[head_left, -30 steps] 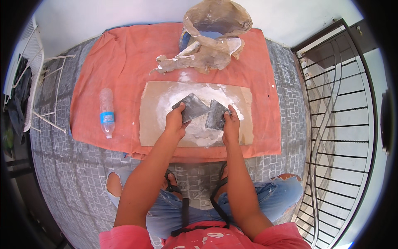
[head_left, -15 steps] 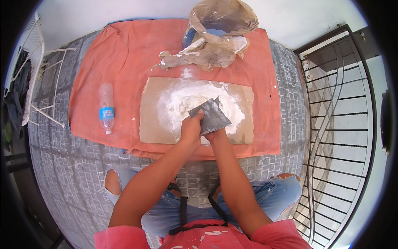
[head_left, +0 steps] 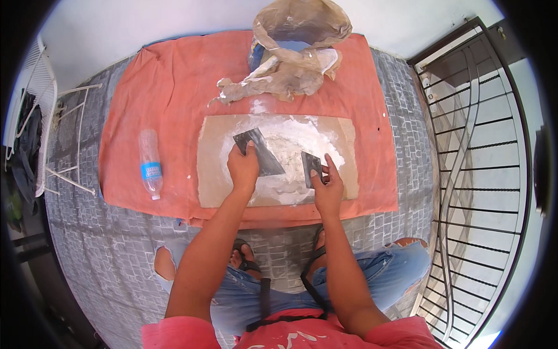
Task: The person pours water from a plastic bottle onto a pile of white powder on a cardboard sheet and then uses two metal trowels to mix and spread the powder into a paste. The person repeatedly scrapes and folds the mixture, gradually incorporating the water.
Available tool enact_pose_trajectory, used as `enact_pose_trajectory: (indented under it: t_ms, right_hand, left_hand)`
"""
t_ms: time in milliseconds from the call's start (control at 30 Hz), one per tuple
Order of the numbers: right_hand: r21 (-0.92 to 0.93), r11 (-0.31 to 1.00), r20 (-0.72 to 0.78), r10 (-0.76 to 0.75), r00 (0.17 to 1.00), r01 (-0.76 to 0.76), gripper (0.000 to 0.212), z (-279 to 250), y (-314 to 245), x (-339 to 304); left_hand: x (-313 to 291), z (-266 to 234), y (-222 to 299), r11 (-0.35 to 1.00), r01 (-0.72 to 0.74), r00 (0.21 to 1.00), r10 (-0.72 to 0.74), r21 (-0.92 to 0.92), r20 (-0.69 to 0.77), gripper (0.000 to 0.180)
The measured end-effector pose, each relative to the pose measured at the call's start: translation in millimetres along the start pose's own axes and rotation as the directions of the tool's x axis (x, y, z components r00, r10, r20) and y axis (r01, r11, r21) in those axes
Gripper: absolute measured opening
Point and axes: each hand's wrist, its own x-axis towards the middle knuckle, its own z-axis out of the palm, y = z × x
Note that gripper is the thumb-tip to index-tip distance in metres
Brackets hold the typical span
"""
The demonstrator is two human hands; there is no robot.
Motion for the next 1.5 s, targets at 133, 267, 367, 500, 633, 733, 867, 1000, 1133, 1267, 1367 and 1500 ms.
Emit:
enact_pose_trajectory:
  t_ms: [133, 267, 367, 500, 633, 733, 867, 1000, 1133, 1267, 1367, 1500]
  right_hand:
    - [-0.253, 0.861, 0.210, -0.396, 0.894, 0.441, 0.032, 4.7, -31.0, -18.4]
    - [-0.237, 0.854, 0.289, -0.393, 0.873, 0.463, 0.033, 32.0, -34.4, -19.1]
    - [-0.313, 0.891, 0.245, -0.260, 0.934, 0.330, 0.034, 45.6, -28.8, 4.3]
    - [-0.268, 0.869, 0.196, -0.372, 0.907, 0.415, 0.037, 40.0, -22.2, 30.7]
    - [-0.227, 0.842, 0.158, -0.464, 0.872, 0.489, 0.038, 44.8, -16.8, 34.7]
    - [-0.423, 0.830, 0.289, -0.256, 0.922, 0.363, 0.038, 46.1, -13.8, 42.1]
    - [-0.210, 0.900, 0.192, -0.346, 0.918, 0.383, 0.041, 26.3, -10.3, 73.1]
    - [-0.153, 0.979, 0.215, -0.097, 0.972, 0.132, 0.046, -4.6, 6.9, 113.3]
    - [0.177, 0.916, 0.460, 0.247, 0.853, -0.360, 0.044, -38.0, 45.7, 133.9]
    - [0.100, 0.900, 0.629, 0.272, 0.728, -0.423, 0.049, -29.3, 56.2, 100.9]
    - [-0.221, 0.975, 0.854, 0.209, 0.477, -0.031, 0.053, 32.1, 22.0, 49.7]
    - [0.006, 0.685, 0.994, 0.077, -0.081, 0.728, 0.063, 84.5, -43.9, -16.4]
  left_hand:
    - [-2.3, -0.6, -0.3, 0.988, -0.105, 0.993, 0.110, 0.109, -0.037, 0.026]
    - [-13.0, -3.1, -1.2, 0.982, -0.038, 0.998, 0.028, 0.187, 0.058, 0.027]
    - [-25.5, -9.1, -1.1, 0.980, -0.016, 0.986, -0.016, 0.196, 0.163, 0.028]
    - [-27.7, -25.8, 16.1, 1.000, -0.007, 0.995, 0.004, 0.023, 0.103, 0.029]
    - [-15.6, -40.9, 45.9, 0.971, -0.017, 1.000, 0.010, -0.239, -0.029, 0.030]
    - [-12.1, -46.8, 57.9, 0.941, 0.025, 0.996, -0.051, -0.337, -0.070, 0.031]
    - [-10.9, -52.2, 66.0, 0.906, 0.049, 0.995, -0.082, -0.421, -0.061, 0.032]
    - [-7.6, -58.5, 92.3, 0.831, 0.096, 0.991, -0.129, -0.548, -0.022, 0.036]
    - [-17.4, -76.5, 131.0, 0.779, 0.121, 0.992, -0.124, -0.615, 0.039, 0.039]
    - [-19.7, -98.3, 166.1, 0.709, 0.092, 0.996, -0.059, -0.699, 0.071, 0.038]
    - [-18.8, -108.2, 183.4, 0.684, 0.009, 1.000, 0.015, -0.729, 0.027, 0.037]
    - [-18.1, -111.3, 192.9, 0.683, -0.003, 0.997, 0.061, -0.731, 0.054, 0.035]
